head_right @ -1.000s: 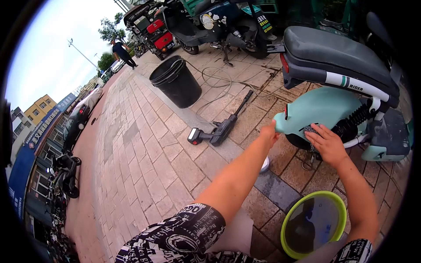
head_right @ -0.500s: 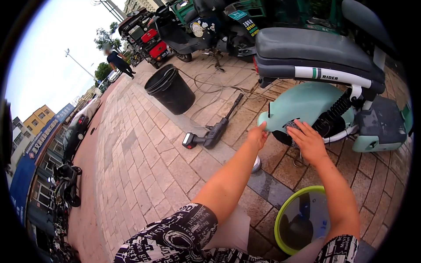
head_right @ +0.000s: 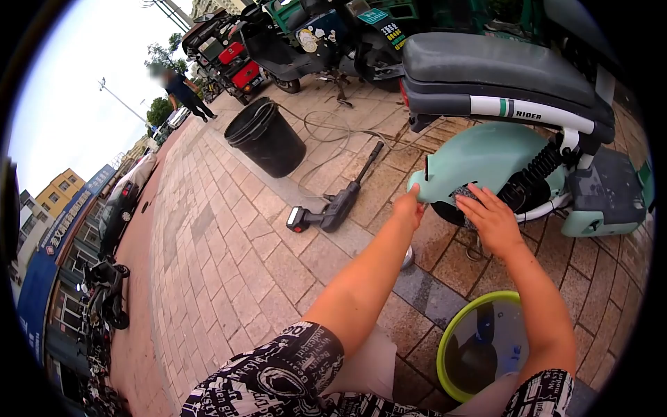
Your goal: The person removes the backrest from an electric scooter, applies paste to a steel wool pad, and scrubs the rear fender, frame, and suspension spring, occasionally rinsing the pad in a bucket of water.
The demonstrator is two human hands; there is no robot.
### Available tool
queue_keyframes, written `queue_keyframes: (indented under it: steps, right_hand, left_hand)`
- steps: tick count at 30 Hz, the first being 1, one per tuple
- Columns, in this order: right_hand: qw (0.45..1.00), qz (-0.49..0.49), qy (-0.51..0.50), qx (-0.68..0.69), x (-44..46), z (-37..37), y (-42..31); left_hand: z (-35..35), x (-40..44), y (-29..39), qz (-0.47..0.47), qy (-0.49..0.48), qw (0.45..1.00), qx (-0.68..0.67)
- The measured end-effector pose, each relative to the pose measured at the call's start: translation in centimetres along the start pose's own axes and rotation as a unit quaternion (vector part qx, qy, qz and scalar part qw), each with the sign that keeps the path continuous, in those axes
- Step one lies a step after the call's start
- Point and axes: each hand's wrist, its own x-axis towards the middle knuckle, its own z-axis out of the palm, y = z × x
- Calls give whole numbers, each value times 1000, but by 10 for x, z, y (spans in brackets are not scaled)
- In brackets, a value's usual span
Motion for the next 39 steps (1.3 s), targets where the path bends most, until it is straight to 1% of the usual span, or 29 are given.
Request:
queue_keyframes:
  steps: [3,12,29,35,39]
  right_hand:
    - [1000,-1,0,8,0,1,1]
    - [1000,-2,-7,24,-2,4,4]
    - [999,0,-6,44,-4,11,7]
    - [999,3,-24,43,-3,8,6]
    - [999,3,-15,33,-4,8,6]
  left_hand:
    - [1,2,0,5,-11,1000,9]
    - [4,1,0,13,0,1000,17]
    - [4,14,0,2,0,1000,22]
    - [3,9,2,1,2,1000,23]
    - [3,10,3,-4,4,1000,22]
